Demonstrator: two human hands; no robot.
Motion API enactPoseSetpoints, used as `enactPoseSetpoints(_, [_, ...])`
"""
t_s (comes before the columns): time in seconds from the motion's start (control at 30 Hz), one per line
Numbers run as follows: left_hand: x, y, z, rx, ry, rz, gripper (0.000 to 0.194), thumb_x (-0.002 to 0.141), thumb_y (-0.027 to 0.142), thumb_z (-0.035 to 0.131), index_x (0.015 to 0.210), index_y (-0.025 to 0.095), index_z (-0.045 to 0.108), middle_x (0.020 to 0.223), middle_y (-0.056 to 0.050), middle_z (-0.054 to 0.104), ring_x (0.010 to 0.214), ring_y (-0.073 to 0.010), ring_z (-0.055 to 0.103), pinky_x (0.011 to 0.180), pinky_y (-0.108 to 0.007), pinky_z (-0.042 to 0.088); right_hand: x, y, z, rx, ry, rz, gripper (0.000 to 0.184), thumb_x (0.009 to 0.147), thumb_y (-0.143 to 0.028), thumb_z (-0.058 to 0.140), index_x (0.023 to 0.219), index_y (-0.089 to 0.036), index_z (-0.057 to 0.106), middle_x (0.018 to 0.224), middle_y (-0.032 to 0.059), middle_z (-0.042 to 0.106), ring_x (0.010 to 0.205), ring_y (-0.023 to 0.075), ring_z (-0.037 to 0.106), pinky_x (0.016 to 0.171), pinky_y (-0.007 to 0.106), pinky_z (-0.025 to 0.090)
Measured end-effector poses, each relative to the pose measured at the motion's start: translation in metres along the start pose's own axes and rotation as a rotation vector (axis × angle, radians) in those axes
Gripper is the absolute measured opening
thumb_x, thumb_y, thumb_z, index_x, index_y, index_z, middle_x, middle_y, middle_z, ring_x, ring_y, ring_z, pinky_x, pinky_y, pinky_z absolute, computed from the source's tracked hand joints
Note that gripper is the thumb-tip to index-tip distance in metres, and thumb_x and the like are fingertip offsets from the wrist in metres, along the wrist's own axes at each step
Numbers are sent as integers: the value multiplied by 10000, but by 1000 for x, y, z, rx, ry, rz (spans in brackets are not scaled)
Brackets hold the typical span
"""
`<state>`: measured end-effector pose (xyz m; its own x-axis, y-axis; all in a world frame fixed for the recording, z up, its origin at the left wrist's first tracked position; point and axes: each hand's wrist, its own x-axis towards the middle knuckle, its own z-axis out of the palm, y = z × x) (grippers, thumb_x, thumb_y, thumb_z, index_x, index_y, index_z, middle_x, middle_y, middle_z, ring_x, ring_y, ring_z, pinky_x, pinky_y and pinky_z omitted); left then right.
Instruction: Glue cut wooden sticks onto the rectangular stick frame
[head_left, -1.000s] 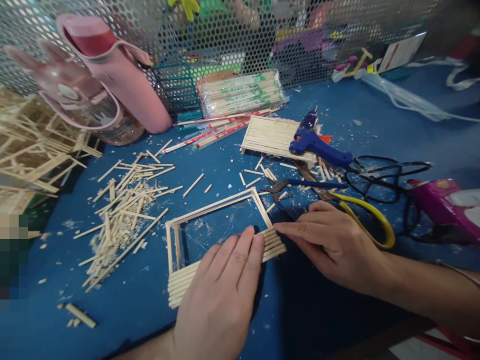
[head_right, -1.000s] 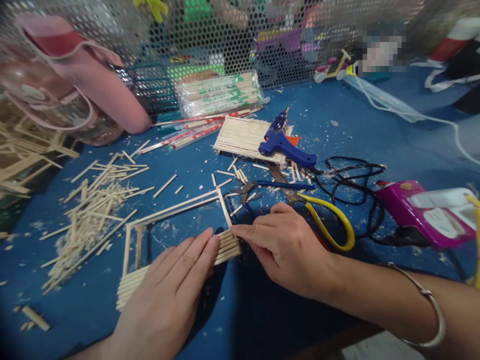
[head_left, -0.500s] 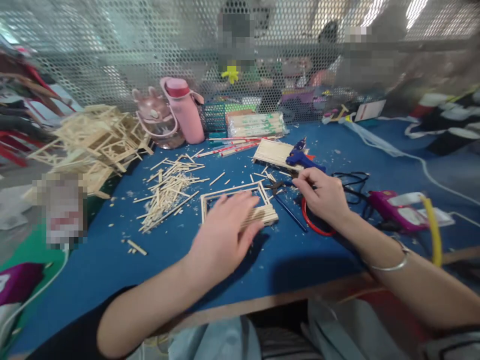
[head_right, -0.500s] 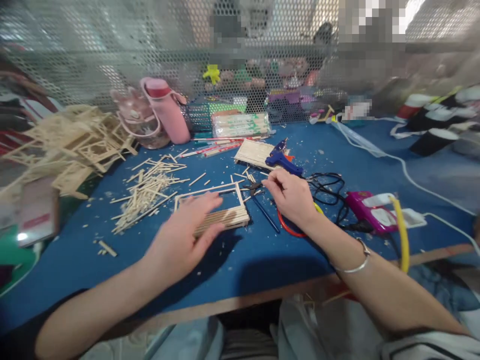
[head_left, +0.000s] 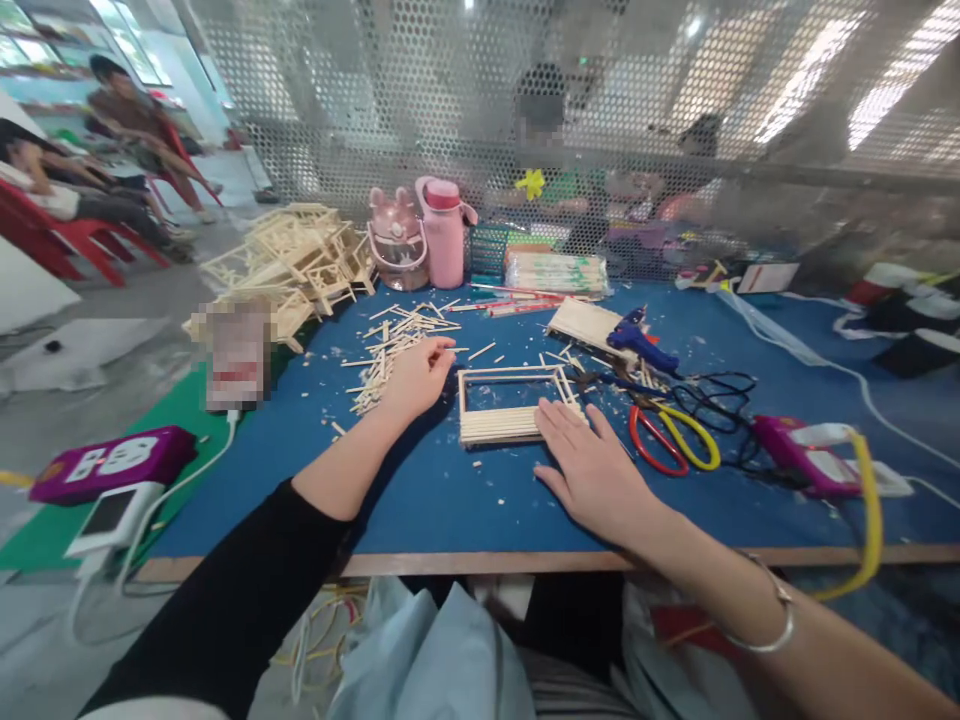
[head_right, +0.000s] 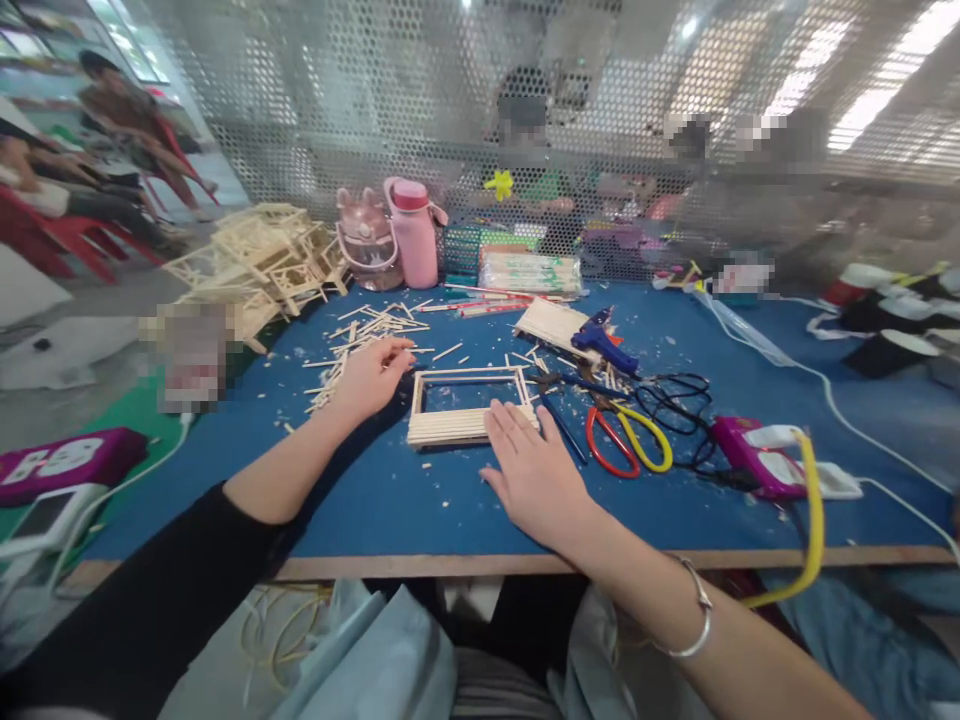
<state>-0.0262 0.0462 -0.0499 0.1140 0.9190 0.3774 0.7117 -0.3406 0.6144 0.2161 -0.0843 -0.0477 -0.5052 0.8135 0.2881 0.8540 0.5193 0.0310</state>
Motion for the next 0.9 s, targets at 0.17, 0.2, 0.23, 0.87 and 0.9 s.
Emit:
enactPoseSetpoints(0.17, [-4,5,0,-21,-24,16,252,844,235,478,1034,182,634,902,-34,708,796,-152,634,802,-290,472,5,-5,-8,-6,-87,20,542,876,-338,451,1359,-100,388,1443,131,355,1306,274,353,1077,541,183])
enactPoseSetpoints(0.2, [-4,5,0,-27,-28,19,257,846,224,471,1042,178,630,913,-37,708,804,-152,636,803,-290,473,8,-9,-9,-4,-87,13,555,877,-343,448,1373,-108,366,1458,125,329,1319,273,332,1077,548,176])
enactPoseSetpoints(0.23, [-4,5,0,-32,-32,24,261,846,216,467,1048,175,627,922,-38,708,811,-151,637,804,-288,475,10,-15,-8,-1,-83,-1,575,877,-352,446,1389,-115,338,1472,118,297,1334,274,303,1076,555,169])
enactPoseSetpoints(0.87, [-7,1,5,-46,-15,69,262,844,227,475,1051,169,626,893,-39,702,811,-156,640,780,-279,493,9,-32,-13,377,-10,14,231,898,-278,456,1006,-189,640,858,50,666,791,166,610,727,283,453])
enactPoseSetpoints(0.9, [-7,1,5,-42,-13,75,261,843,227,476,1047,169,628,886,-38,702,806,-155,640,777,-278,495,10,-39,-10,354,-71,-2,262,898,-280,458,1092,-194,613,881,52,656,792,166,605,708,275,452])
